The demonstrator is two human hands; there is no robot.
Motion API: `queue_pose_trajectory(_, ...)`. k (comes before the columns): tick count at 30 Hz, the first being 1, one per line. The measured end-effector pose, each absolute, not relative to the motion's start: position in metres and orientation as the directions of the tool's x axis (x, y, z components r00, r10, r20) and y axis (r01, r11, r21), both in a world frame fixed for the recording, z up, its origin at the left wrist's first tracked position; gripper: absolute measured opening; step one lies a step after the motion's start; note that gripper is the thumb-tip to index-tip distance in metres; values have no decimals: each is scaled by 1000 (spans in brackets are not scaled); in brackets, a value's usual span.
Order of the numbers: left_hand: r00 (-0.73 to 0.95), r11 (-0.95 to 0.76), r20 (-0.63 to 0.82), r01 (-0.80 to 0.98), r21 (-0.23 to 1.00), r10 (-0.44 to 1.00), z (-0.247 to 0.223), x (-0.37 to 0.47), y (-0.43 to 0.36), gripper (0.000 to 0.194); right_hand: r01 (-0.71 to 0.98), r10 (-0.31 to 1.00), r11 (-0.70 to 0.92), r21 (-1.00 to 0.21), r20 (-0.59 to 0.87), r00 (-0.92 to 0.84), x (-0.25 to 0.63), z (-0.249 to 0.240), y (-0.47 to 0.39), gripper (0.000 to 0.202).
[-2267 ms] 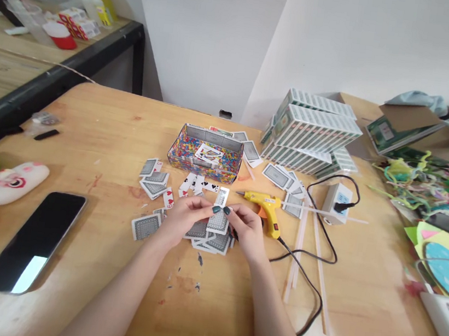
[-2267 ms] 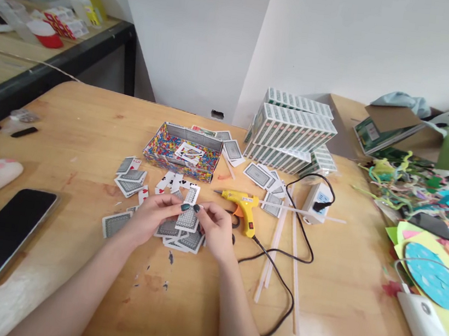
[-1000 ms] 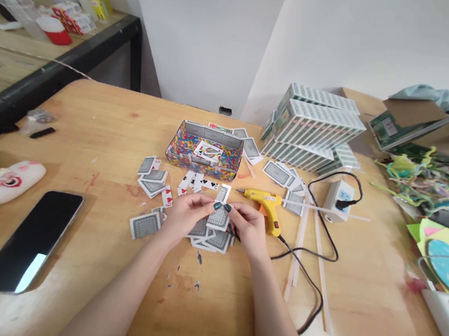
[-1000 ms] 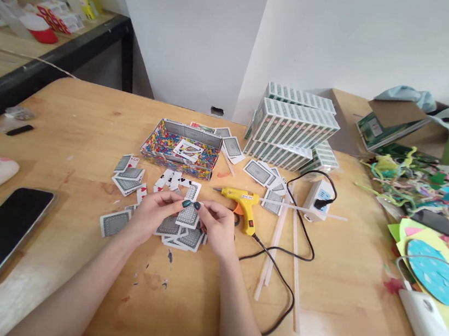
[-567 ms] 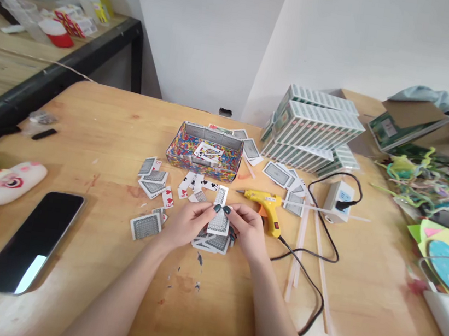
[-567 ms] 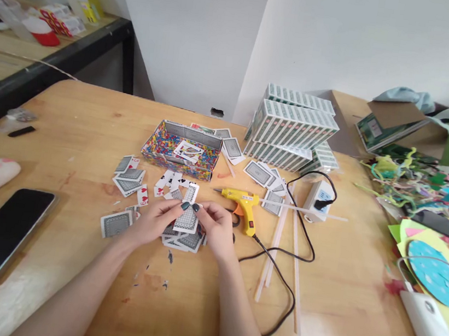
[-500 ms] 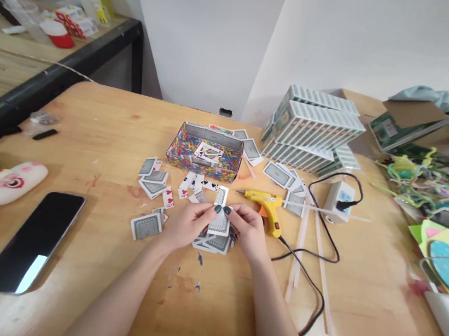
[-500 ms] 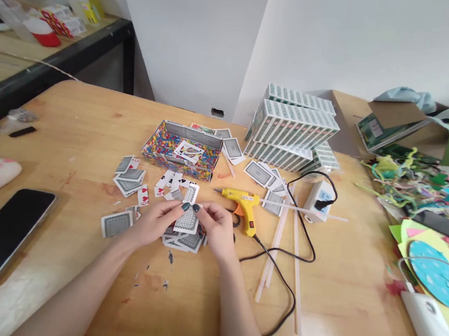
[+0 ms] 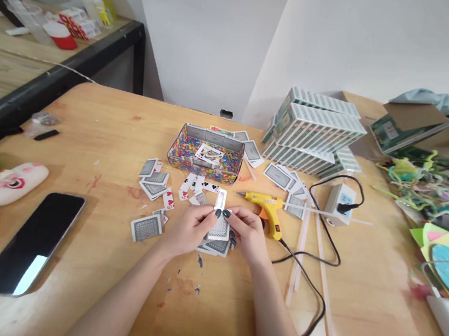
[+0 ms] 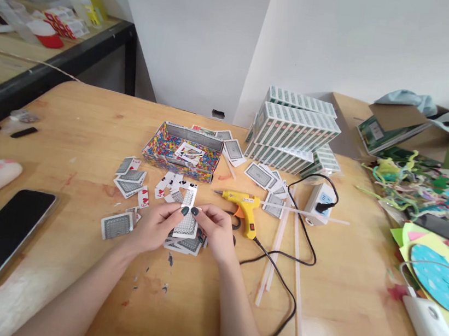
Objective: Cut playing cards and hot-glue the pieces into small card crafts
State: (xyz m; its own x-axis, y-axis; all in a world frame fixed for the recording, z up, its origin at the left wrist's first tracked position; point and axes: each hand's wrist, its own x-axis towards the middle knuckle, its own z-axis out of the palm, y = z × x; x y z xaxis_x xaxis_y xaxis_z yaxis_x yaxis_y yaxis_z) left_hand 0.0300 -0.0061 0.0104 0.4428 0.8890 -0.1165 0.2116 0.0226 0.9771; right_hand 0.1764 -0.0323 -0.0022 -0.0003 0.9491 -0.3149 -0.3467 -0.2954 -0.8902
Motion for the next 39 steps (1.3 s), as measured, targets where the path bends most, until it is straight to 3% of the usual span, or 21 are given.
queue_pose_trajectory(19,445,-29,-121,316,948,887,7,22,1,35,-259,956,-264,-929,-287,55,176,-5,-31,25)
queue_pose_trajectory(26,360,36,-102,186,982,927,3,12,15,21,-148,975,-196,-969,-209,80,171,2,-30,29)
queue_pose_trajectory(33,234,-41,-27,281,959,972,7,-7,21,23,-82,924,-134,-988,-155,348,190,-4,-25,33)
queue_pose_trajectory(39,481,21,-225,393,919,847,5,-19,21,22,-46,893,-121,-992,-129,431,199,-6,-23,32)
